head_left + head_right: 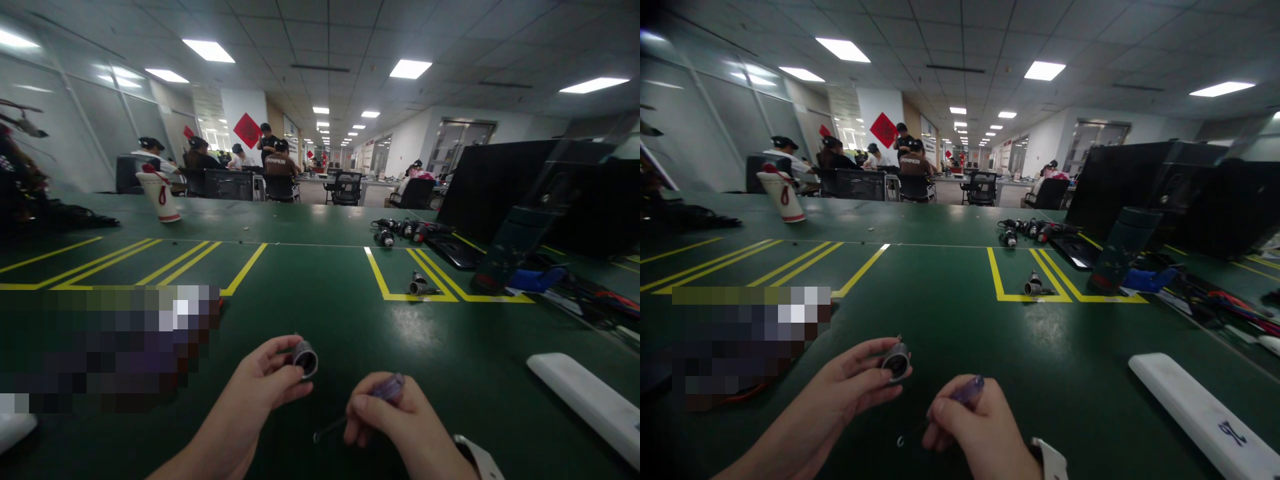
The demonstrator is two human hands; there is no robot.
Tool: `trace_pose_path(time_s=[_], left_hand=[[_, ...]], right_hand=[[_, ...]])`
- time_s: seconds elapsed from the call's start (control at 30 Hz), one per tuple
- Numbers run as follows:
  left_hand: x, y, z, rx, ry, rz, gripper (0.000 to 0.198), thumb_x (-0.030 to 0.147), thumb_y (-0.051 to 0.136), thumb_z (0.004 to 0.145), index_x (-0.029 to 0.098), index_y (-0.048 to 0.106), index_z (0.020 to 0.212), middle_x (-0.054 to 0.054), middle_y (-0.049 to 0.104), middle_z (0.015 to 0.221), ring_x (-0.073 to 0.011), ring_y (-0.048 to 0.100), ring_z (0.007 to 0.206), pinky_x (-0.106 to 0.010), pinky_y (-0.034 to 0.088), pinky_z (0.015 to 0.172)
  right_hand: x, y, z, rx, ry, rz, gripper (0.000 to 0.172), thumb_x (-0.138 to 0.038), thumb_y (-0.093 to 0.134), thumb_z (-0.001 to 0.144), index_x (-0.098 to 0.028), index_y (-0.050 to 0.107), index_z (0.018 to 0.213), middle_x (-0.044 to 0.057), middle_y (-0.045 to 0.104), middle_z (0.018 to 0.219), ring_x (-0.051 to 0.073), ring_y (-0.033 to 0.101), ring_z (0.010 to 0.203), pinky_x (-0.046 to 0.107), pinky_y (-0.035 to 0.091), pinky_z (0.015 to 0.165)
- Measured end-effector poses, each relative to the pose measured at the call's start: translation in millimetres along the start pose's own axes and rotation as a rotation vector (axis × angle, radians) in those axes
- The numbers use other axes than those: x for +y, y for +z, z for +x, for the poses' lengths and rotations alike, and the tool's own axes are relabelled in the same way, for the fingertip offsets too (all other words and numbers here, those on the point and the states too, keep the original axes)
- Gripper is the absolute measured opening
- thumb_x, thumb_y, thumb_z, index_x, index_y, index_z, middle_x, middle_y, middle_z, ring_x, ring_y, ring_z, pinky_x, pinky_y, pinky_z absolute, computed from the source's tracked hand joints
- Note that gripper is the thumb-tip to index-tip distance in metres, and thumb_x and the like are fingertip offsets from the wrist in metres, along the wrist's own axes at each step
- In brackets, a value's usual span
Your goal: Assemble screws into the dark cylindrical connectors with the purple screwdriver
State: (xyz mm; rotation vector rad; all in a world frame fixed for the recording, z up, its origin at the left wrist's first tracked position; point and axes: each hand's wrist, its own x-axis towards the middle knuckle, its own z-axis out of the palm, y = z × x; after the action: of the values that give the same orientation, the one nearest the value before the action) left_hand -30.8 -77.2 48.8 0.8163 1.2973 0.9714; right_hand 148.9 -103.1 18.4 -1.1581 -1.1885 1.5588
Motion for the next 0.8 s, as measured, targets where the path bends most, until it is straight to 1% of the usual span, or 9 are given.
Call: trace_pose_path(time_s=[0.07, 0.1, 0.2, 0.3, 0.37, 0.47, 0.57, 0.67, 0.8], left_hand=[[-0.9, -0.7, 1.0, -0.002, -0.018, 0.001, 0.039, 0.012, 0.064, 0.071, 0.013, 0.054, 0.109, -0.01, 0.069, 0.094, -0.0245, 0.065, 0.093, -0.032, 0.055, 0.074], [-1.5, -0.9, 1.5, -0.003, -0.024, 0.003, 0.04, 0.013, 0.064, 0.07, 0.013, 0.055, 0.109, -0.01, 0.07, 0.093, -0.0246, 0.065, 0.092, -0.032, 0.055, 0.073], [-2.6, -0.2, 2.6, -0.01, -0.035, 0.009, 0.041, 0.014, 0.065, 0.068, 0.012, 0.057, 0.108, -0.01, 0.07, 0.091, -0.0243, 0.066, 0.089, -0.032, 0.054, 0.07], [-2.3, 2.0, 1.6, -0.015, -0.033, 0.022, 0.041, 0.015, 0.065, 0.068, 0.011, 0.058, 0.108, -0.009, 0.07, 0.09, -0.0243, 0.065, 0.087, -0.032, 0.054, 0.069], [-1.6, 3.1, 0.1, -0.015, -0.022, 0.032, 0.041, 0.017, 0.065, 0.068, 0.011, 0.058, 0.109, -0.01, 0.069, 0.092, -0.0247, 0.064, 0.089, -0.032, 0.053, 0.07], [-0.2, 3.7, -1.7, -0.001, 0.013, 0.04, 0.043, 0.018, 0.066, 0.068, 0.012, 0.059, 0.11, -0.01, 0.069, 0.097, -0.0248, 0.063, 0.092, -0.032, 0.053, 0.07], [0.5, 3.8, -2.1, 0.012, 0.035, 0.043, 0.044, 0.018, 0.067, 0.067, 0.013, 0.058, 0.11, -0.011, 0.069, 0.099, -0.0247, 0.063, 0.092, -0.031, 0.053, 0.069], [0.2, 4.1, -1.9, 0.012, 0.038, 0.039, 0.043, 0.018, 0.067, 0.067, 0.013, 0.059, 0.109, -0.011, 0.069, 0.098, -0.0252, 0.063, 0.093, -0.031, 0.053, 0.069], [0.0, 4.6, -2.8, 0.001, 0.038, 0.044, 0.043, 0.018, 0.068, 0.066, 0.012, 0.06, 0.108, -0.011, 0.069, 0.098, -0.0254, 0.063, 0.093, -0.031, 0.053, 0.068]], right_hand=[[2.2, -0.1, 2.4, 0.025, -0.032, 0.226, 0.019, -0.033, 0.065, 0.069, -0.015, 0.064, 0.065, 0.003, 0.066, 0.054, 0.014, 0.06, 0.053, 0.024, 0.046, 0.053], [2.3, -0.6, 2.9, 0.038, -0.067, 0.289, 0.019, -0.034, 0.067, 0.069, -0.015, 0.065, 0.067, 0.004, 0.068, 0.057, 0.014, 0.061, 0.055, 0.024, 0.046, 0.054], [1.8, -3.3, 2.1, 0.031, -0.189, 0.305, 0.019, -0.034, 0.068, 0.074, -0.015, 0.069, 0.073, 0.005, 0.071, 0.066, 0.015, 0.064, 0.063, 0.025, 0.049, 0.06], [5.6, -6.2, 0.4, 0.008, -0.272, 0.246, 0.017, -0.033, 0.065, 0.078, -0.016, 0.07, 0.077, 0.006, 0.072, 0.072, 0.015, 0.064, 0.068, 0.027, 0.05, 0.064], [10.5, -8.0, -0.7, -0.002, -0.293, 0.215, 0.017, -0.033, 0.064, 0.079, -0.017, 0.068, 0.076, 0.005, 0.071, 0.069, 0.015, 0.064, 0.065, 0.027, 0.05, 0.062], [15.9, -10.3, -2.5, -0.07, -0.272, 0.108, 0.018, -0.033, 0.063, 0.08, -0.016, 0.066, 0.075, 0.003, 0.069, 0.062, 0.014, 0.062, 0.059, 0.026, 0.049, 0.058], [14.0, -9.4, -3.7, -0.131, -0.256, -0.108, 0.019, -0.033, 0.059, 0.081, -0.015, 0.064, 0.077, 0.005, 0.069, 0.064, 0.015, 0.063, 0.061, 0.026, 0.048, 0.059], [7.8, -4.6, -3.6, -0.116, -0.298, -0.287, 0.023, -0.034, 0.056, 0.08, -0.014, 0.064, 0.072, 0.008, 0.069, 0.064, 0.016, 0.063, 0.058, 0.027, 0.048, 0.056], [5.9, 1.4, -3.5, -0.082, -0.385, -0.378, 0.023, -0.033, 0.054, 0.079, -0.014, 0.065, 0.071, 0.008, 0.069, 0.061, 0.017, 0.064, 0.055, 0.026, 0.049, 0.052]])
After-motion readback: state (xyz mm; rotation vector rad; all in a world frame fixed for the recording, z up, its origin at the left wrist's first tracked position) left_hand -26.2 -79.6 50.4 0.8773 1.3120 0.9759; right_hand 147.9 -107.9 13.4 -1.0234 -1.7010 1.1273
